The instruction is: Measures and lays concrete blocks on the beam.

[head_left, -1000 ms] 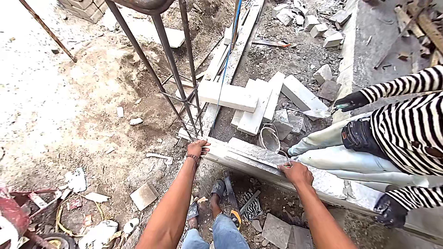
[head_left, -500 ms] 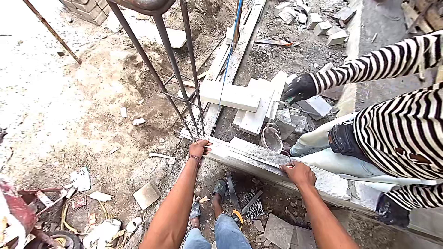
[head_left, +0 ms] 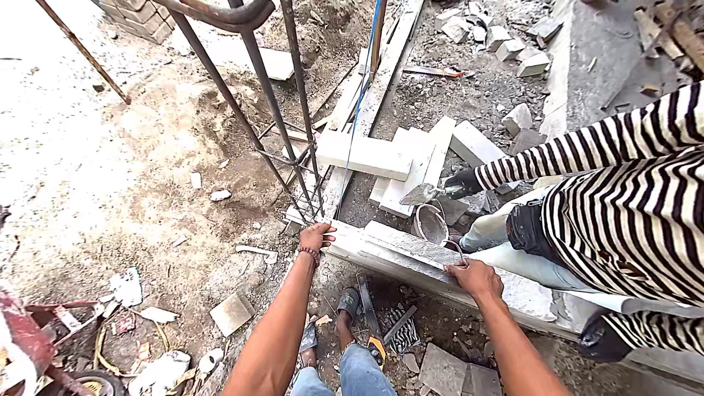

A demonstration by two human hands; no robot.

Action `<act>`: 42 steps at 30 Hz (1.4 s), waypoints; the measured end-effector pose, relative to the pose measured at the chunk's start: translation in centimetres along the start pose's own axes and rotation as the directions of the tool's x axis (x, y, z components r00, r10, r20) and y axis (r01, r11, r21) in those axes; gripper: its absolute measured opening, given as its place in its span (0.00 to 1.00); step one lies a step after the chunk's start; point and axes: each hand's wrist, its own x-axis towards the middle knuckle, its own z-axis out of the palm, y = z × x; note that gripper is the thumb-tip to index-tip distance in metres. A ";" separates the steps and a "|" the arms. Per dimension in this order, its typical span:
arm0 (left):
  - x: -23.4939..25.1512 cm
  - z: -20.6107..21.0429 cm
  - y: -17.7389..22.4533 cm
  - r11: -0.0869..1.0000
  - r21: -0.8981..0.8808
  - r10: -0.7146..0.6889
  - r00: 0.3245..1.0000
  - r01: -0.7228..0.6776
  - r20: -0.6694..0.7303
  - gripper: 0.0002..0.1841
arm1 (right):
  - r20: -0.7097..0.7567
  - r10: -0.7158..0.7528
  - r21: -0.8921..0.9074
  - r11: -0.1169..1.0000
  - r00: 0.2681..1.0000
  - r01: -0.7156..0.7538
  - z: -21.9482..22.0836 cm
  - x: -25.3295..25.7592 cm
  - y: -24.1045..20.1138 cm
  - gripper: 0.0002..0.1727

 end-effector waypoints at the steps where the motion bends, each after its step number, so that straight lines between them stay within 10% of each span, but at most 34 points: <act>1: 0.1 0.0 0.0 1.000 0.001 0.001 1.000 -0.001 -0.001 0.14 | -0.005 -0.002 0.002 1.000 1.000 0.002 0.0 0.0 -0.1 0.24; 42: 1.5 4.0 1.3 1.000 -0.018 0.004 0.999 -0.005 -0.049 0.12 | -0.072 -0.058 0.038 0.997 0.996 0.061 -2.1 4.6 0.2 0.22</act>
